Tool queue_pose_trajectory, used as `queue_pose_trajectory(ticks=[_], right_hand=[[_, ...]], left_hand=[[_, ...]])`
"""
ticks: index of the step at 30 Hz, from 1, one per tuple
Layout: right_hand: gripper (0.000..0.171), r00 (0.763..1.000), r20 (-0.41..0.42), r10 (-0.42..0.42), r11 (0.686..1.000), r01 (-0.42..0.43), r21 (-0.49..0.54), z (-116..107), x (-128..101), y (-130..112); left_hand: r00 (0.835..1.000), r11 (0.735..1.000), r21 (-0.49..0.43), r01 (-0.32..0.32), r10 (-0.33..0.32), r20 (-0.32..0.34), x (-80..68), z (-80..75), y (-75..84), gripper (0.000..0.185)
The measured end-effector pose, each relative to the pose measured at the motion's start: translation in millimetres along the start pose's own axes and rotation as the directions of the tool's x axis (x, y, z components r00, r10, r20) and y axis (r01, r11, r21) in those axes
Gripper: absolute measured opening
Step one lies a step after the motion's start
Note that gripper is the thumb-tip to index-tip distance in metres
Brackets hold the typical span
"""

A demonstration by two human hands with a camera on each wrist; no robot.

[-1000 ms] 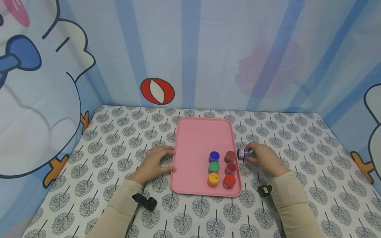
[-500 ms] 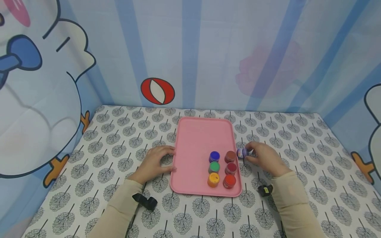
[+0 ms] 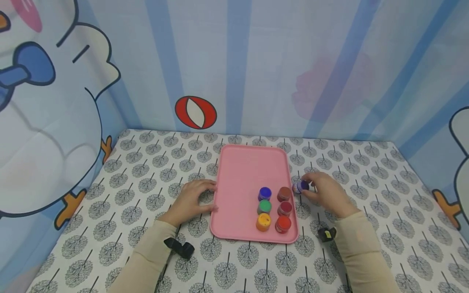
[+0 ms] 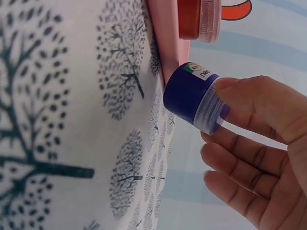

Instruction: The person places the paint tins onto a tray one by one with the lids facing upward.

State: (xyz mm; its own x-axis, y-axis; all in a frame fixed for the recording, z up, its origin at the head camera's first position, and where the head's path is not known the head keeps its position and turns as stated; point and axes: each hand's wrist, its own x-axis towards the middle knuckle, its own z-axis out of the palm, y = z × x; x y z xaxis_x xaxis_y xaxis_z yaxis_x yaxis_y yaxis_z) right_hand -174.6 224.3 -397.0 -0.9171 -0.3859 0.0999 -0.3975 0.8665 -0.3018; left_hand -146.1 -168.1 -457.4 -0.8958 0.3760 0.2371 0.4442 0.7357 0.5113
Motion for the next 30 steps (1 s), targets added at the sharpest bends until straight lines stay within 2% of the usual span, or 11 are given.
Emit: queue_pose_trajectory(ticks=[7, 17, 23, 30], right_hand=[[0.032, 0.999, -0.028, -0.038, 0.999, 0.036, -0.04, -2, 5, -5], [0.032, 0.998, -0.019, -0.051, 0.995, 0.05, -0.082, -4, 17, -16], [0.035, 0.998, 0.0, -0.063, 0.994, 0.062, -0.09, -2, 25, -19], [0.04, 0.997, 0.069, -0.031, 0.995, 0.038, -0.091, -1, 32, -24]], left_hand=[[1.0, 1.0, 0.005, -0.005, 0.005, -0.005, -0.6, 0.1, -1.0, 0.056], [1.0, 1.0, -0.003, -0.007, 0.007, -0.014, 0.0, 1.2, -3.0, 0.055], [1.0, 1.0, -0.007, -0.005, 0.005, -0.01, 0.5, 0.5, -1.1, 0.056], [1.0, 1.0, -0.005, -0.002, 0.002, -0.003, 0.6, 0.0, -0.1, 0.056]])
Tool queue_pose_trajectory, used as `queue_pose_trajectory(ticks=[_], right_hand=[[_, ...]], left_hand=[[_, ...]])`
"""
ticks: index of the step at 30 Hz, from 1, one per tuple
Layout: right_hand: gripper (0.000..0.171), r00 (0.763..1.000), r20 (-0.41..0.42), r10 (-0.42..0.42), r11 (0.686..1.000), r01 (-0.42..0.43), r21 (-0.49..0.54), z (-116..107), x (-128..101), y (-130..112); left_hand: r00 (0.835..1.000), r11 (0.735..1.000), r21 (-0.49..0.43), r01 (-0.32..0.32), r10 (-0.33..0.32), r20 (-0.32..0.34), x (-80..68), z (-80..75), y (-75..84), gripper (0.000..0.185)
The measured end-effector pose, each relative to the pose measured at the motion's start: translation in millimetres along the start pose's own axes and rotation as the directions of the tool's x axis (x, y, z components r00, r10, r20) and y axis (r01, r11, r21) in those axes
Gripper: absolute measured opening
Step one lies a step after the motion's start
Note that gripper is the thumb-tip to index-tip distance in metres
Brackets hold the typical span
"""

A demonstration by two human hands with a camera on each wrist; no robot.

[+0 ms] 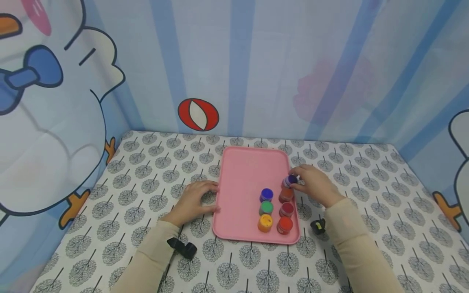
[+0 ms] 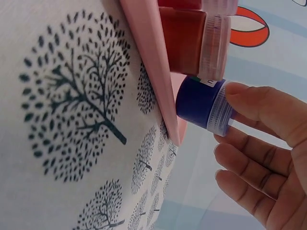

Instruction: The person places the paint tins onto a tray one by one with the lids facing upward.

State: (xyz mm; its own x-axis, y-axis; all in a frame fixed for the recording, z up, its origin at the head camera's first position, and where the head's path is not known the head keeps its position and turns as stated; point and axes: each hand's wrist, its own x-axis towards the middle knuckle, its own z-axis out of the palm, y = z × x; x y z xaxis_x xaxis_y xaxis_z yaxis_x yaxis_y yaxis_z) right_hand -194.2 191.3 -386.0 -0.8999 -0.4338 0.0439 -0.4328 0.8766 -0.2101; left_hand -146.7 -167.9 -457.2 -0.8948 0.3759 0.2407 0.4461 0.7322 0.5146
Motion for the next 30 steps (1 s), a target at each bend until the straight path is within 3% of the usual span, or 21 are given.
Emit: queue_pose_trajectory(ticks=[8, 30], right_hand=[[0.039, 1.0, 0.032, -0.001, 1.0, 0.0, 0.018, 4, 8, -1], [0.037, 0.997, 0.073, -0.025, 0.998, 0.029, -0.056, 9, 20, -6]], left_hand=[[1.0, 1.0, 0.006, 0.011, -0.011, 0.006, 0.1, 0.1, 0.3, 0.057], [1.0, 1.0, -0.004, 0.013, -0.013, -0.001, -0.5, 0.2, -0.9, 0.056]])
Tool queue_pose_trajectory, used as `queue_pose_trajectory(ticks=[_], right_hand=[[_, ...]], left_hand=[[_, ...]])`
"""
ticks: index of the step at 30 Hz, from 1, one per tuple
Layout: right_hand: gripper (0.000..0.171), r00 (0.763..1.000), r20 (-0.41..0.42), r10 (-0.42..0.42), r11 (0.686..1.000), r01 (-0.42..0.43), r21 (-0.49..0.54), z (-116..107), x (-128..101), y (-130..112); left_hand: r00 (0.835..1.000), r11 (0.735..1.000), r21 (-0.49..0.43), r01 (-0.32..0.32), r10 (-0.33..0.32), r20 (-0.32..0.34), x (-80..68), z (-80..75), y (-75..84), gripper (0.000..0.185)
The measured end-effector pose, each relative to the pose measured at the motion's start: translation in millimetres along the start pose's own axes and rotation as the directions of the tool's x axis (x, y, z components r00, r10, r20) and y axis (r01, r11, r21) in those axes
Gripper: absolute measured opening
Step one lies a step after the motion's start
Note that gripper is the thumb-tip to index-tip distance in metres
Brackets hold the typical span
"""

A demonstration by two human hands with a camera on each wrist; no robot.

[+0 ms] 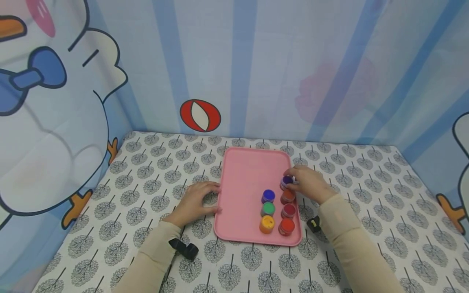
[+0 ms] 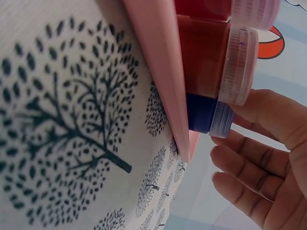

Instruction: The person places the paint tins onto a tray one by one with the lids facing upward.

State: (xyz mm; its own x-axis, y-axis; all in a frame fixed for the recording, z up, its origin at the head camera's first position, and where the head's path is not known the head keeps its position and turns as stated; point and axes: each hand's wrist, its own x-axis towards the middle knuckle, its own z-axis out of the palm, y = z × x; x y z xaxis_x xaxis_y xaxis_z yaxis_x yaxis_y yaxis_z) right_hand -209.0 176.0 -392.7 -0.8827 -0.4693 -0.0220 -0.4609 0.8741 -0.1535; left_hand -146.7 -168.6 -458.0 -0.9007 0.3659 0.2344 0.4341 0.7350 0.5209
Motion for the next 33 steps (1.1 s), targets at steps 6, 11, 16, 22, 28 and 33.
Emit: queue_pose_trajectory(ticks=[6, 11, 16, 22, 28, 33], right_hand=[[0.038, 1.0, 0.012, 0.022, 0.999, -0.022, 0.029, 0, -2, 1], [0.04, 0.999, 0.019, 0.04, 0.999, -0.041, 0.035, 0, -4, 1], [0.039, 0.999, 0.01, 0.05, 0.997, -0.05, 0.051, 1, -6, 2], [0.038, 0.999, -0.006, 0.044, 0.997, -0.044, 0.056, 0, -10, 3], [0.045, 0.998, -0.027, 0.054, 0.997, -0.052, 0.063, 0, -15, 1], [0.054, 0.996, -0.086, 0.038, 0.996, -0.032, 0.078, 1, -19, 0]], left_hand=[[1.0, 1.0, 0.003, -0.006, 0.006, 0.005, 1.2, 1.4, -0.6, 0.057], [1.0, 1.0, 0.005, -0.015, 0.015, 0.01, 2.3, 3.2, -2.2, 0.057], [1.0, 1.0, 0.003, -0.025, 0.025, 0.007, 2.9, 4.7, -3.6, 0.058], [0.999, 0.999, -0.003, -0.034, 0.034, -0.003, 3.1, 7.8, -6.2, 0.058], [0.999, 0.999, -0.01, -0.036, 0.036, -0.012, 0.4, 8.8, -9.1, 0.058], [1.0, 1.0, -0.014, -0.022, 0.022, -0.016, -0.6, 5.9, -13.4, 0.057]])
